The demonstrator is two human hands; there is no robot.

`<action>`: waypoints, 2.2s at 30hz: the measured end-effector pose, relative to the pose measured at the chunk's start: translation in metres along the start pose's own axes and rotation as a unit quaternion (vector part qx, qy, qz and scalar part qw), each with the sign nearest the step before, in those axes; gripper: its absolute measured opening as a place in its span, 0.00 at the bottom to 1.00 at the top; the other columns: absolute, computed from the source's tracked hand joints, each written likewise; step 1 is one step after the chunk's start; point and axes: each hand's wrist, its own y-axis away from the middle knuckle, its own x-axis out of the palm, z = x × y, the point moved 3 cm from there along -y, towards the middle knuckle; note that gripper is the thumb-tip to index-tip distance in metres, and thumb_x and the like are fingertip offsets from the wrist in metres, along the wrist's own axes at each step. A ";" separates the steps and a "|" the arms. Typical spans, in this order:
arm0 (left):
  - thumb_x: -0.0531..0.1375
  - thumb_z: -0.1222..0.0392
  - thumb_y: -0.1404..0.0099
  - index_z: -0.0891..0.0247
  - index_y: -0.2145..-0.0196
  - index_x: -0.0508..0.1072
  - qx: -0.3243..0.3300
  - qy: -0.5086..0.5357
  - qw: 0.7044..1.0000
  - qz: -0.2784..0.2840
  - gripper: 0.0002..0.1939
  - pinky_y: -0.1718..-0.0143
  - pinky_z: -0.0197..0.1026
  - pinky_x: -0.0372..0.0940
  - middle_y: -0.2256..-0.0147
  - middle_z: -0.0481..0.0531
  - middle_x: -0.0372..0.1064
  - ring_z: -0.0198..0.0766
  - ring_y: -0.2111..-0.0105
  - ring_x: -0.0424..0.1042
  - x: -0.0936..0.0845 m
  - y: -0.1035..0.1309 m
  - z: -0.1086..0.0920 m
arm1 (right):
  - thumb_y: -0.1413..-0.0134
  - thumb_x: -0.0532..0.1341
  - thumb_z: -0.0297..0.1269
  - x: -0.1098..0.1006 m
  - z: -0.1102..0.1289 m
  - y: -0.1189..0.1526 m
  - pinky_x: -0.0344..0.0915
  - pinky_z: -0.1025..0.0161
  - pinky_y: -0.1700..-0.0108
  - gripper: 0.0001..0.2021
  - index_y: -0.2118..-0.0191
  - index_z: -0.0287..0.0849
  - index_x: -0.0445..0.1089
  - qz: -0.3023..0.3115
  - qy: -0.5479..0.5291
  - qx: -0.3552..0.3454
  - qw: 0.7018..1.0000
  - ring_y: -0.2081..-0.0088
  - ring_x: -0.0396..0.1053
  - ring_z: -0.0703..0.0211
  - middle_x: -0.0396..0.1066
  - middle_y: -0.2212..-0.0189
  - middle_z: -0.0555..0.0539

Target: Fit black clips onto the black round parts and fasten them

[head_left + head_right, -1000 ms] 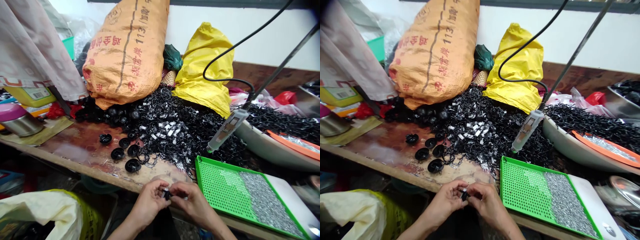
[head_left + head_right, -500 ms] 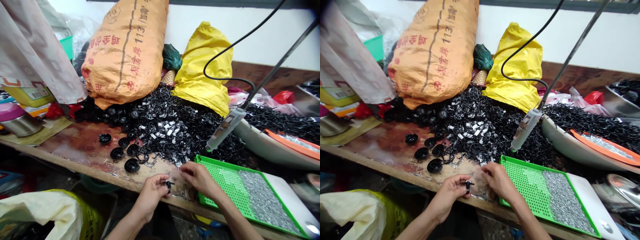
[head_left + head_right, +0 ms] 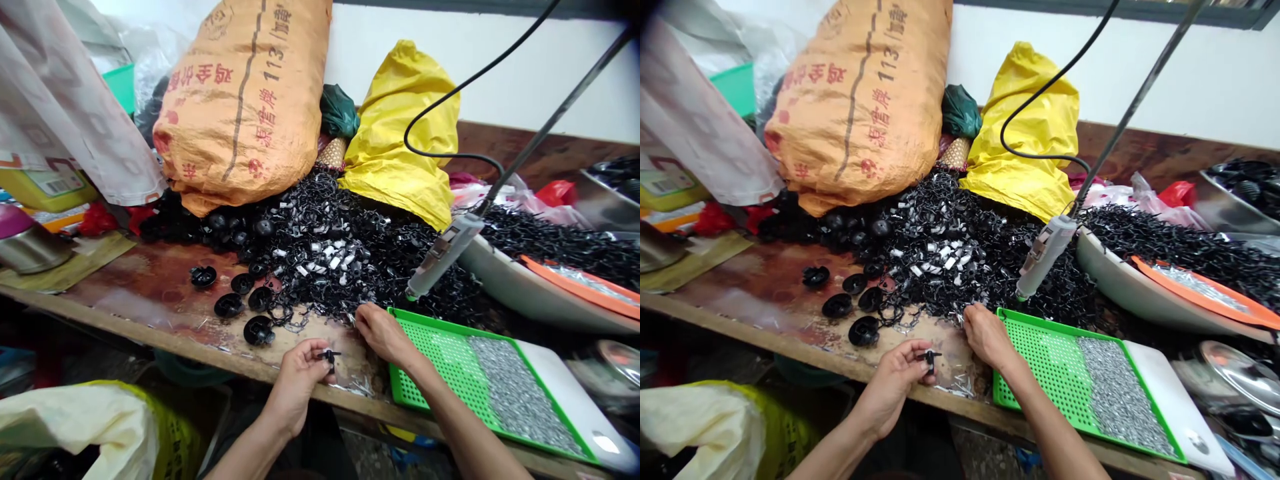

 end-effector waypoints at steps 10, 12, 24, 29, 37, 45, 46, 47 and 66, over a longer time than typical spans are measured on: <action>0.60 0.68 0.55 0.66 0.70 0.66 -0.007 0.051 0.999 0.004 0.11 0.74 0.36 0.59 0.76 0.47 0.65 0.31 0.78 0.65 -0.001 0.001 -0.005 | 0.50 0.49 0.29 -0.005 -0.007 0.001 0.52 0.69 0.71 0.10 0.79 0.41 0.58 -0.035 -0.068 -0.012 0.997 0.74 0.59 0.65 0.60 0.78 0.51; 0.60 0.68 0.54 0.67 0.69 0.67 -0.011 0.053 0.999 0.001 0.11 0.73 0.36 0.59 0.78 0.47 0.65 0.31 0.78 0.65 -0.002 -0.001 -0.004 | 0.50 0.49 0.29 -0.008 -0.001 0.010 0.53 0.68 0.70 0.09 0.79 0.41 0.59 -0.056 -0.077 -0.006 0.995 0.73 0.59 0.64 0.59 0.76 0.50; 0.62 0.68 0.56 0.67 0.69 0.72 0.065 -0.007 0.998 -0.020 0.12 0.68 0.38 0.61 0.72 0.52 0.68 0.36 0.71 0.65 0.005 0.000 -0.008 | 0.48 0.49 0.28 0.007 0.053 0.057 0.56 0.67 0.73 0.09 0.77 0.40 0.58 -0.221 -0.244 -0.078 0.941 0.75 0.58 0.64 0.57 0.78 0.50; 0.61 0.68 0.56 0.66 0.70 0.73 0.097 -0.049 0.994 -0.027 0.11 0.66 0.38 0.60 0.72 0.51 0.67 0.36 0.69 0.64 0.002 0.000 -0.005 | 0.49 0.49 0.26 0.006 0.055 0.058 0.57 0.67 0.74 0.09 0.77 0.40 0.59 -0.284 -0.193 -0.104 0.933 0.76 0.58 0.64 0.57 0.79 0.49; 0.62 0.69 0.57 0.66 0.73 0.75 0.112 -0.074 0.991 -0.018 0.10 0.68 0.35 0.60 0.75 0.49 0.64 0.34 0.71 0.63 -0.001 0.000 -0.005 | 0.52 0.51 0.23 0.007 0.061 0.064 0.59 0.69 0.75 0.07 0.76 0.38 0.60 -0.352 -0.132 -0.130 0.917 0.77 0.59 0.65 0.59 0.79 0.47; 0.61 0.73 0.58 0.65 0.77 0.75 0.120 -0.089 0.989 -0.002 0.08 0.65 0.34 0.58 0.71 0.50 0.65 0.35 0.68 0.63 0.000 0.004 -0.010 | 0.51 0.51 0.26 0.011 0.057 0.067 0.53 0.70 0.79 0.10 0.80 0.40 0.58 -0.284 -0.304 -0.053 0.908 0.80 0.56 0.68 0.55 0.82 0.52; 0.61 0.73 0.58 0.65 0.76 0.75 0.119 -0.094 0.988 -0.002 0.08 0.65 0.34 0.58 0.71 0.50 0.65 0.35 0.67 0.64 0.000 0.004 -0.011 | 0.51 0.52 0.27 0.010 0.056 0.067 0.53 0.70 0.79 0.10 0.81 0.40 0.58 -0.269 -0.322 -0.044 0.907 0.80 0.56 0.68 0.55 0.82 0.52; 0.60 0.73 0.58 0.65 0.76 0.75 0.118 -0.097 0.988 0.000 0.08 0.64 0.35 0.58 0.70 0.51 0.65 0.36 0.67 0.64 0.000 0.004 -0.011 | 0.51 0.52 0.28 0.010 0.055 0.067 0.53 0.70 0.79 0.10 0.81 0.40 0.57 -0.254 -0.335 -0.039 0.907 0.80 0.56 0.68 0.55 0.82 0.52; 0.61 0.72 0.57 0.66 0.74 0.74 0.098 -0.058 0.993 0.029 0.09 0.64 0.35 0.58 0.70 0.51 0.68 0.35 0.68 0.64 0.001 0.006 -0.007 | 0.52 0.53 0.26 0.008 0.056 0.070 0.57 0.68 0.76 0.08 0.78 0.39 0.61 -0.306 -0.320 -0.063 0.895 0.77 0.60 0.65 0.59 0.80 0.50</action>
